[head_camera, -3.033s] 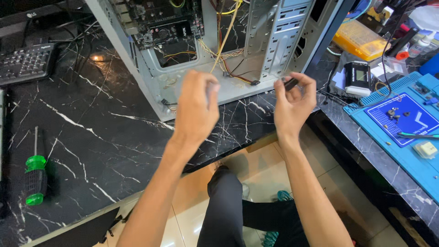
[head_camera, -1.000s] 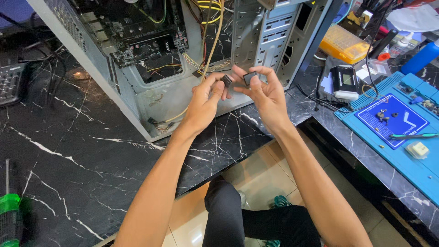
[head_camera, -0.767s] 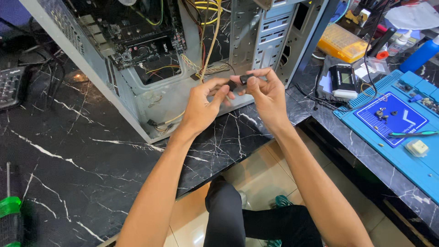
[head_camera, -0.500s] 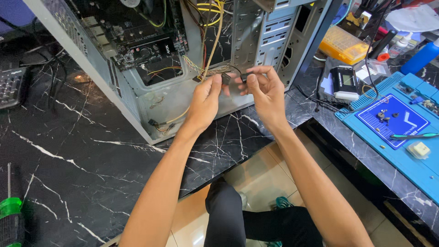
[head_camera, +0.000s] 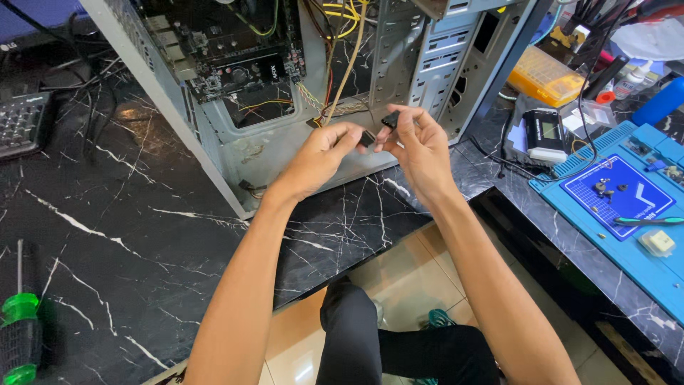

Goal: The person repairs a beige cable inside an open desktop computer case by stripping the outer jacket, twisting the inner wires, and securing the connection with black electrical tape. The person then connects a blue VGA cable to the back of the computer.

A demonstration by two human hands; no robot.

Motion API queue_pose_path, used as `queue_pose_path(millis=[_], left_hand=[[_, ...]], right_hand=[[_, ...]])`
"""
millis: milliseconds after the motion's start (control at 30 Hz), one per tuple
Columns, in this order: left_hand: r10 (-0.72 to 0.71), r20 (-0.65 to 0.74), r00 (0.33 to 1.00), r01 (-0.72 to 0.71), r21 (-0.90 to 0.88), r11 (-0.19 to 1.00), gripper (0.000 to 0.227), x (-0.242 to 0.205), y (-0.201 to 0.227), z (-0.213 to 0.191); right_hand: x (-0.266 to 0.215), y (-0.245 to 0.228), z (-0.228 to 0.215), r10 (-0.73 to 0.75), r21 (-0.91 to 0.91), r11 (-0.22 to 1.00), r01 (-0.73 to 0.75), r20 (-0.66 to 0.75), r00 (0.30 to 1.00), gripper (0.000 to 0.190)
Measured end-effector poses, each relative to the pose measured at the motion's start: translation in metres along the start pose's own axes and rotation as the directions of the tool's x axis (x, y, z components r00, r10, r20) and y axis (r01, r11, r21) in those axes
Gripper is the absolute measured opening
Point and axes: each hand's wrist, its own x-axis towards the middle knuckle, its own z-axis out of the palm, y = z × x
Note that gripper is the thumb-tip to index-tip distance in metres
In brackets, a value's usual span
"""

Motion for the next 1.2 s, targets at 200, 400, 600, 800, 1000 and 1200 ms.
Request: queue_pose_path(millis=[200,400,600,800,1000,1200], left_hand=[[-0.01,-0.04,0.999,0.012,0.056,0.998,0.04,-0.001,0.004,0.002],[-0.013,-0.193,0.981,0.031,0.088,0.996,0.033,0.012,-0.036,-0.001],[0.023,-0.221,0.975,0.014,0.165,0.986,0.028,0.009,-0.026,0.004],[0.03,-0.28,0.96,0.033,0.217,0.976,0.023,0.007,-0.017,0.009],[0.043,-0.266,0.963,0.002,0.165,0.986,0.024,0.007,-0.02,0.007],[0.051,-0.282,0.958,0.011,0.216,0.976,0.022,0.004,-0.018,0.007]], right_hand=[[-0.001,-0.001,-0.001,0.032,0.011,0.999,-0.031,-0.006,0.999,0.049],[-0.008,-0.006,0.002,-0.136,-0.175,0.974,0.147,0.071,0.988,0.034],[-0.012,-0.005,0.009,-0.171,-0.255,0.948,0.189,0.09,0.981,0.028],[-0.008,-0.001,0.009,-0.181,-0.259,0.946,0.193,0.07,0.981,0.025],[-0.008,-0.001,0.013,-0.171,-0.246,0.95,0.19,0.098,0.98,0.022],[-0.005,-0.02,-0.001,0.055,-0.496,0.868,0.037,0.17,0.984,0.031]])
